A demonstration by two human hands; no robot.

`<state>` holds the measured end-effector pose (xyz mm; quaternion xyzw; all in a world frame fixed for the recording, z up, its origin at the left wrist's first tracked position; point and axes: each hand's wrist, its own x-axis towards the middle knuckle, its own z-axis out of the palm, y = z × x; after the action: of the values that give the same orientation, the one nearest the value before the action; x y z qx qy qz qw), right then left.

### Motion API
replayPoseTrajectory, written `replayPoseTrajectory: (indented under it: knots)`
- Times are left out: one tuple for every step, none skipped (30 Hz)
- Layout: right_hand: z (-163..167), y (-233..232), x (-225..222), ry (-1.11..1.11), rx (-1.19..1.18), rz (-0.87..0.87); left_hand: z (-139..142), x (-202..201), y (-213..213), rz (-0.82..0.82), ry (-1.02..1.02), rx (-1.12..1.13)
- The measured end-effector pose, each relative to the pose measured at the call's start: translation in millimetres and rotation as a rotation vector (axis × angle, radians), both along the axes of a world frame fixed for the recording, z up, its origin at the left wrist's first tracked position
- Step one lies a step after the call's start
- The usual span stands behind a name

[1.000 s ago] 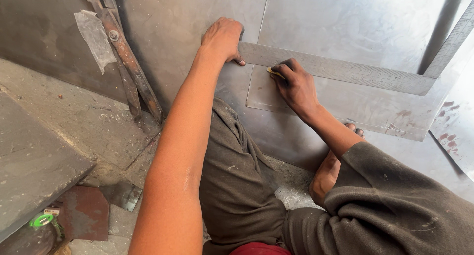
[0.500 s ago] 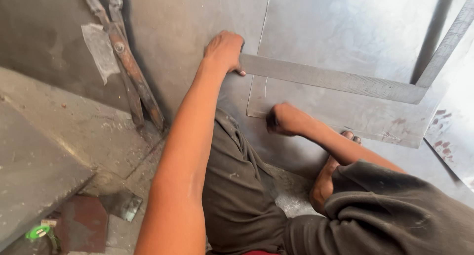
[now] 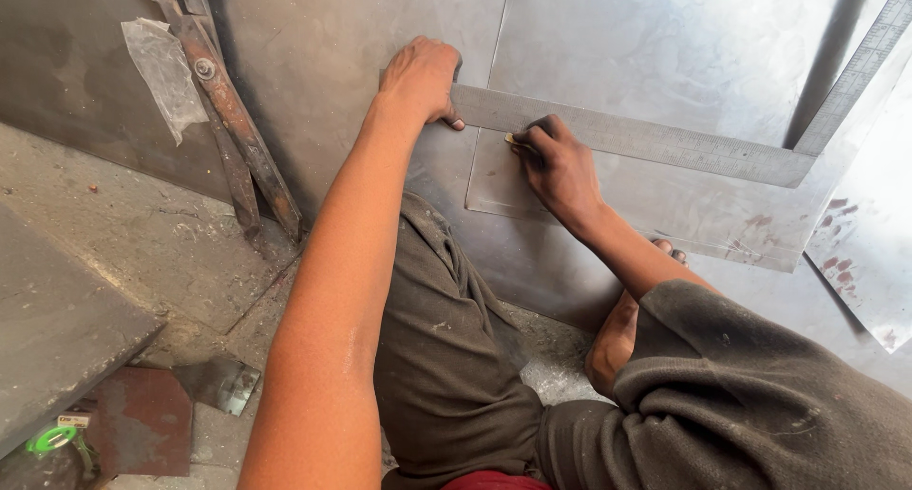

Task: The person uses a metal ruler and a marking tool to draw straight lines on a large metal sheet. They reposition the ruler multiple times to create intersecting lines and then lift a section of the sheet.

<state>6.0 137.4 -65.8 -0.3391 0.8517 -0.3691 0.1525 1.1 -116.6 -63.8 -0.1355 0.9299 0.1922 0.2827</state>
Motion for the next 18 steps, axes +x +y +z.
replayPoseTrajectory:
  knots:
    - [-6,2,-1,0.017,0.021,0.008,0,0,0,-0.007,0.029,-0.002]
    - [-12,3,-4,0.03,0.056,0.028,0,0,1,-0.013,0.055,-0.003]
    - [-19,4,-8,0.044,0.09,0.048,1,0,2,-0.003,0.029,-0.001]
    - [-24,4,-13,0.059,0.123,0.068,2,0,2,0.008,0.005,0.001]
    - [-29,4,-16,0.043,0.106,0.107,3,0,2,0.018,-0.021,0.002]
    - [-31,5,-18,0.029,0.087,0.145,4,0,3,0.01,-0.024,0.005]
    - [-33,6,-19,0.022,0.066,0.18,6,-1,3,0.0,-0.019,0.005]
    - [-33,7,-16,-0.293,0.27,0.46,8,-2,2,-0.007,-0.014,0.004]
    - [-31,7,-11,-0.622,0.474,0.74,9,-2,2,-0.002,-0.028,0.004]
    - [-28,10,-3,-0.582,0.463,0.74,11,-2,2,-0.011,-0.042,0.005]
    - [-24,12,4,-0.522,0.447,0.734,12,-4,1,-0.024,-0.038,-0.006]
    - [-20,13,10,-0.502,0.3,0.558,13,-4,0,-0.024,-0.028,-0.008]
    - [-15,17,16,-0.492,0.167,0.39,13,-4,0,-0.015,-0.029,0.005]
    - [-11,18,19,-0.469,0.031,0.222,13,-4,-1,-0.004,-0.023,0.011]
    - [-6,20,21,-0.341,0.02,0.183,13,-4,-1,0.001,-0.023,0.014]
    - [-2,21,20,-0.219,0.01,0.145,13,-4,-1,0.006,-0.03,0.019]
    - [1,23,19,-0.092,-0.001,0.105,13,-4,-1,0.01,-0.031,0.023]
    - [4,23,17,-0.068,0.003,0.107,13,-4,-1,0.019,-0.04,0.019]
